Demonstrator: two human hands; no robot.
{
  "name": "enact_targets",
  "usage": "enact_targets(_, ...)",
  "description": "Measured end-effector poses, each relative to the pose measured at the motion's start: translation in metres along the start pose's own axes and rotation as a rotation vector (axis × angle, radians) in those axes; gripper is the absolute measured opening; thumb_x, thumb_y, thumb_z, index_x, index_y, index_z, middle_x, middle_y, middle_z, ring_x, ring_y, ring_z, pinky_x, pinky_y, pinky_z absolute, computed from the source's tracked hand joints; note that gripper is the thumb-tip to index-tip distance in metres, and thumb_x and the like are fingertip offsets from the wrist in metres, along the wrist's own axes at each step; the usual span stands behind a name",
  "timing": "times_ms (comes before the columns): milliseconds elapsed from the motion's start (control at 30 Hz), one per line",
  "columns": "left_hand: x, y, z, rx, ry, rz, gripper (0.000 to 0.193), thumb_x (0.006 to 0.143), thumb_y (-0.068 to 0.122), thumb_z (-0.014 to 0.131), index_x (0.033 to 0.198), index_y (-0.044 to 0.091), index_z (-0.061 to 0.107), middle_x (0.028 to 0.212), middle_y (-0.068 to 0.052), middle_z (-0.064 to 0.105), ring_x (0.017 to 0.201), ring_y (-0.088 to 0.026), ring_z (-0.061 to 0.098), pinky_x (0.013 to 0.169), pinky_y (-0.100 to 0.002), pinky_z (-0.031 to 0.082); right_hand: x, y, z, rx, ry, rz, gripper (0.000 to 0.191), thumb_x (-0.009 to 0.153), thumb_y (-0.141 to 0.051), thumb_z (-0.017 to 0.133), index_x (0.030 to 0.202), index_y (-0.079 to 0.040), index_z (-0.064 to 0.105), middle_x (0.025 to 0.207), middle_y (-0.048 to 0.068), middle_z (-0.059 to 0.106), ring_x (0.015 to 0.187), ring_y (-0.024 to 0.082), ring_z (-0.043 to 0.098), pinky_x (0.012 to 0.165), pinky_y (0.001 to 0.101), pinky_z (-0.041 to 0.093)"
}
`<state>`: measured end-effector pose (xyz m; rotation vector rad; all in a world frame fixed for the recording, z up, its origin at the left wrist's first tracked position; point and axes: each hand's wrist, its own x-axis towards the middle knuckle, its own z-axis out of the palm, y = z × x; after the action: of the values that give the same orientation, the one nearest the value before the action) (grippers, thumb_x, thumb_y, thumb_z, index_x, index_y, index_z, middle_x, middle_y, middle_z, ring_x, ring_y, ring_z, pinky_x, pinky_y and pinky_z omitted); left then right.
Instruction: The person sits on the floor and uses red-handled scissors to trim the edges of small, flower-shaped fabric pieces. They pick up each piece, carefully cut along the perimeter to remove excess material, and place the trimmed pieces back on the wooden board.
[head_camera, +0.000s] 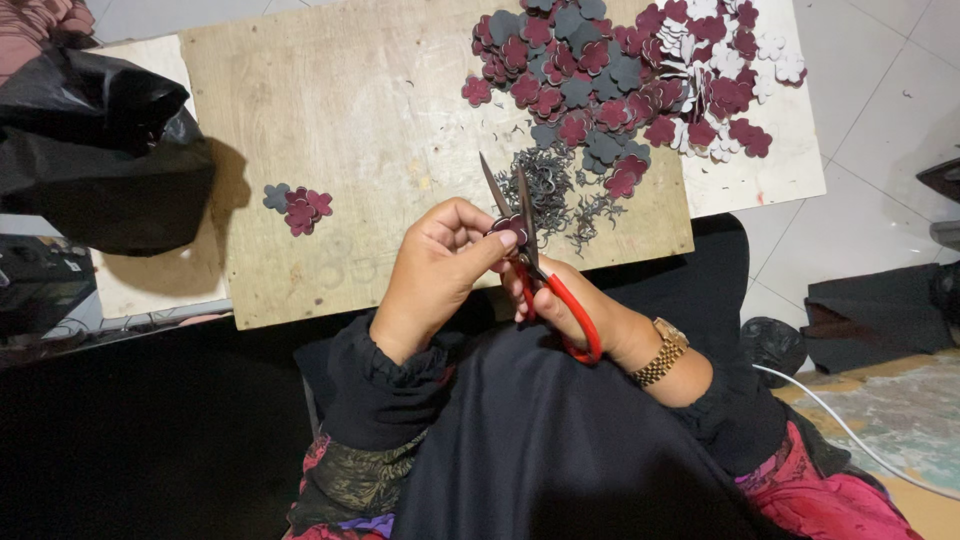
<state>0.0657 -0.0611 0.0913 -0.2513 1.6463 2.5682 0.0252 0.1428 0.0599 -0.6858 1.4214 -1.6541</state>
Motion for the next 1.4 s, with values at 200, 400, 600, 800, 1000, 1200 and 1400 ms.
enact_targets(200, -0.001, 0.0, 0.003, 0.106, 0.071, 0.121, 0.008, 0.1, 0.01, 0.069, 0.1, 0.002, 0.066, 0.093, -0.003, 0.073, 0.085, -0.007, 0.066, 0.08, -0.024, 0.054, -0.004, 0.003, -0.004, -0.002, 0.003, 0.036, 0.081, 0.089, -0.083, 0.053, 0.112, -0.005, 0.052, 0.097, 0.0, 0.049, 0.085, 0.009, 0.049, 0.078, 0.0261, 0.05)
enact_targets(400, -0.002, 0.002, 0.009, 0.042, -0.027, -0.02, 0.01, 0.099, 0.008, 0.069, 0.096, 0.0, 0.063, 0.081, -0.006, 0.071, 0.071, -0.011, 0.067, 0.067, -0.026, 0.054, -0.002, 0.005, -0.005, -0.042, 0.012, -0.037, 0.079, 0.089, -0.083, 0.051, 0.111, -0.008, 0.054, 0.094, 0.0, 0.054, 0.085, 0.009, 0.053, 0.078, 0.025, 0.05)
enact_targets(600, -0.002, 0.002, 0.013, 0.083, 0.057, 0.049, 0.008, 0.098, 0.006, 0.069, 0.1, 0.0, 0.064, 0.087, -0.004, 0.071, 0.077, -0.007, 0.065, 0.073, -0.024, 0.055, -0.004, 0.003, -0.004, 0.012, -0.009, -0.013, 0.076, 0.091, -0.081, 0.054, 0.109, -0.007, 0.051, 0.097, 0.001, 0.049, 0.085, 0.01, 0.049, 0.078, 0.0262, 0.049)
enact_targets(800, -0.004, 0.001, 0.01, 0.102, 0.055, 0.065, 0.006, 0.097, 0.005, 0.069, 0.1, 0.001, 0.065, 0.088, -0.003, 0.071, 0.079, -0.006, 0.064, 0.073, -0.023, 0.054, -0.002, 0.004, -0.002, -0.004, 0.007, 0.002, 0.076, 0.089, -0.082, 0.053, 0.107, -0.008, 0.051, 0.095, -0.001, 0.049, 0.083, 0.009, 0.048, 0.076, 0.0256, 0.049)
enact_targets(1000, -0.005, -0.002, 0.011, 0.145, 0.071, 0.065, 0.007, 0.096, 0.007, 0.07, 0.098, 0.002, 0.065, 0.087, -0.001, 0.071, 0.077, -0.005, 0.063, 0.07, -0.021, 0.052, -0.005, 0.008, -0.001, 0.047, 0.068, 0.016, 0.074, 0.09, -0.079, 0.056, 0.104, -0.007, 0.051, 0.09, -0.001, 0.048, 0.079, 0.009, 0.047, 0.073, 0.0252, 0.048)
enact_targets(1200, -0.004, -0.001, 0.014, 0.188, 0.105, 0.121, 0.008, 0.098, 0.008, 0.07, 0.098, 0.002, 0.066, 0.087, 0.001, 0.068, 0.079, -0.003, 0.059, 0.072, -0.021, 0.05, -0.005, 0.006, -0.003, -0.03, 0.051, -0.017, 0.072, 0.092, -0.079, 0.052, 0.102, -0.008, 0.051, 0.09, -0.002, 0.048, 0.078, 0.008, 0.047, 0.071, 0.0238, 0.049)
enact_targets(1400, -0.004, 0.003, 0.018, 0.222, 0.113, 0.092, 0.01, 0.097, 0.011, 0.07, 0.094, 0.002, 0.066, 0.082, 0.002, 0.069, 0.074, -0.003, 0.061, 0.068, -0.021, 0.05, -0.004, 0.0, -0.001, -0.021, 0.035, 0.002, 0.072, 0.089, -0.08, 0.051, 0.105, -0.01, 0.051, 0.09, -0.003, 0.048, 0.077, 0.007, 0.048, 0.07, 0.0234, 0.049)
